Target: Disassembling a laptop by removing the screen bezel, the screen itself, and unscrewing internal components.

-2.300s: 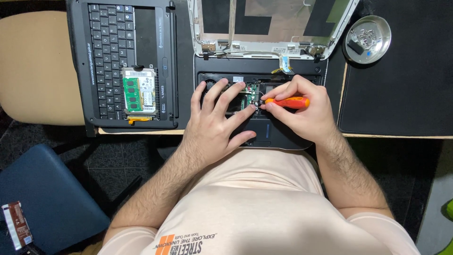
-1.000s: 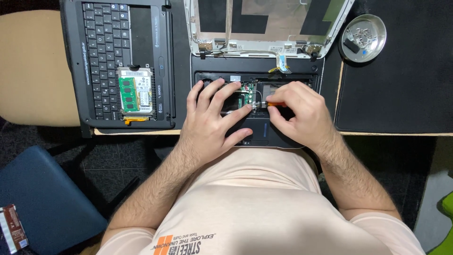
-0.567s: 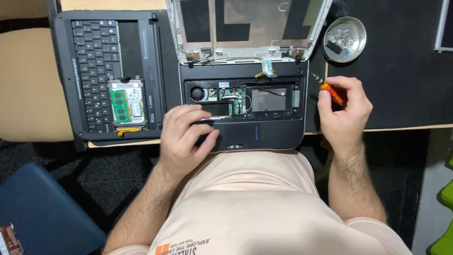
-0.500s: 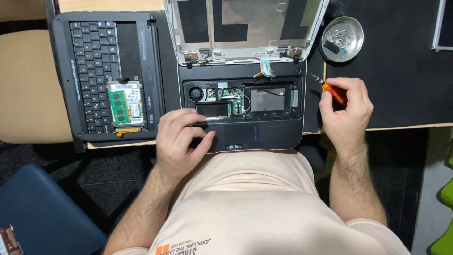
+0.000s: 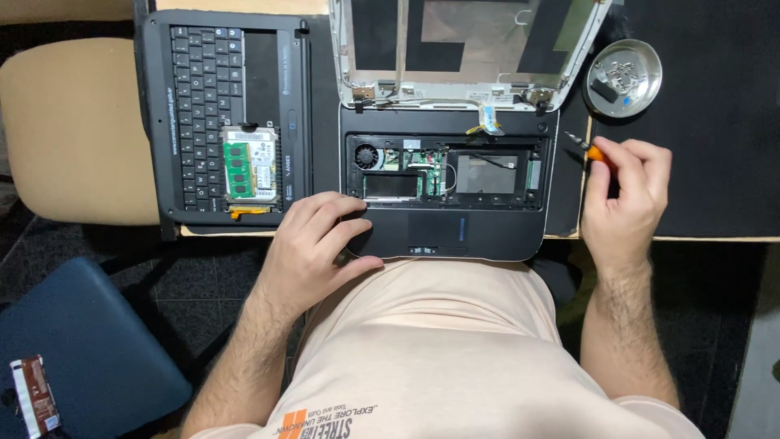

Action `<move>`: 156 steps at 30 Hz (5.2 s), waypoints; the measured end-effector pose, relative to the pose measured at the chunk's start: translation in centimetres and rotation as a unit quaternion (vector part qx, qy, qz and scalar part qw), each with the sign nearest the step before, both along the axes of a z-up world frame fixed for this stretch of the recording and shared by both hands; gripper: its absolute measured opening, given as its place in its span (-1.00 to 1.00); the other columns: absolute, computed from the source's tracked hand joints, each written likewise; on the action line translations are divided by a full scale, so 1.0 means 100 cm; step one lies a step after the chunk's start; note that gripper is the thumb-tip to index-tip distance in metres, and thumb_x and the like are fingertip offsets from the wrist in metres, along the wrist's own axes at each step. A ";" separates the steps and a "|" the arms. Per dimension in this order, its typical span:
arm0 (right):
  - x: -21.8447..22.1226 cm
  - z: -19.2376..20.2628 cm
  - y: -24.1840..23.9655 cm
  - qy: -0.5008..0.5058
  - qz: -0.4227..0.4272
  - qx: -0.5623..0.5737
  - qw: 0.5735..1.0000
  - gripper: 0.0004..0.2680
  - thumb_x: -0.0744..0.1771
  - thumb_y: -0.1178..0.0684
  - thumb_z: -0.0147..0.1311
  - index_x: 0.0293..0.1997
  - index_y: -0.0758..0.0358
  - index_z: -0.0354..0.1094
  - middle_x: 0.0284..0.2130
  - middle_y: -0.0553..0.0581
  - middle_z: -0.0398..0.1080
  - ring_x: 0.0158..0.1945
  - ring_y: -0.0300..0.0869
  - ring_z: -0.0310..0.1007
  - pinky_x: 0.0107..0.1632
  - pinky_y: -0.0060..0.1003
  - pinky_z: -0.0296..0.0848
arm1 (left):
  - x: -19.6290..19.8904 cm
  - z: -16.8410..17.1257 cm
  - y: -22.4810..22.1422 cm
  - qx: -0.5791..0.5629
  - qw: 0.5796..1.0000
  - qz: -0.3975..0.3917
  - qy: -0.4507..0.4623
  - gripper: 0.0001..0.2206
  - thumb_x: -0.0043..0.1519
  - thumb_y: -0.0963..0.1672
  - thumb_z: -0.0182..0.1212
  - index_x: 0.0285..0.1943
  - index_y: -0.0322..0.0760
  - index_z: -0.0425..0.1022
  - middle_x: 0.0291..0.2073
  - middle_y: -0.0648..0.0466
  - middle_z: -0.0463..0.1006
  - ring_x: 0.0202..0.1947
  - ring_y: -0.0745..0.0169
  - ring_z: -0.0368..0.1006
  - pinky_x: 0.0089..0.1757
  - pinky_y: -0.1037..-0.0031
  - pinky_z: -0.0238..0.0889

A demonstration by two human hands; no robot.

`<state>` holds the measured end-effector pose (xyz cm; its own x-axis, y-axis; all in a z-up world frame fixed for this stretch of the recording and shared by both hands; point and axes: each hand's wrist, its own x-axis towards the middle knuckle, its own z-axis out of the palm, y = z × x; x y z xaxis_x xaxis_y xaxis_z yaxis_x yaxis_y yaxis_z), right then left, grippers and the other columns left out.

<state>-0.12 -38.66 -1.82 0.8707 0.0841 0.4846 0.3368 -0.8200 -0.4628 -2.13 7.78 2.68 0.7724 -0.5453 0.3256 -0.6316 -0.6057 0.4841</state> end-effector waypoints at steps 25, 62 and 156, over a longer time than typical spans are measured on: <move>0.004 0.020 0.027 0.143 0.030 0.213 0.966 -0.85 0.56 0.29 0.34 0.32 0.45 0.66 0.17 0.49 0.72 0.21 0.33 0.78 0.20 0.15 0.71 | 0.018 -0.015 -0.023 -0.034 0.995 0.086 -0.040 -0.50 0.42 -0.07 0.67 0.46 -0.42 0.66 0.36 -0.21 0.69 0.45 -0.42 0.61 0.41 -0.16 0.55; -0.047 0.006 0.033 0.045 0.180 0.243 0.952 -0.87 0.55 0.14 0.22 0.08 0.39 0.37 -0.10 0.43 0.79 -0.20 0.20 0.81 -0.09 0.03 0.78 | 0.030 -0.048 -0.059 -0.003 0.993 0.108 -0.048 -0.30 0.37 0.07 0.75 0.59 -0.33 0.60 0.66 -0.29 0.50 0.71 -0.59 0.33 0.61 -0.40 0.06; 0.055 0.044 0.154 0.269 0.391 0.381 0.793 -0.67 0.49 0.31 0.34 0.18 0.29 0.07 -0.17 0.39 0.76 -0.30 -0.13 0.76 -0.13 -0.24 0.79 | -0.007 -0.071 -0.003 -0.019 0.938 0.246 -0.246 -0.82 0.46 0.07 0.66 -0.03 0.07 0.81 0.04 0.23 0.77 0.16 0.04 0.60 0.15 0.04 0.25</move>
<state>5.43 -23.25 2.61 0.7944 0.5619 0.2308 0.1905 0.1303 -0.9730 -2.82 7.52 -4.38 0.6792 -0.1441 0.7197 -0.4332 -0.8702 0.2346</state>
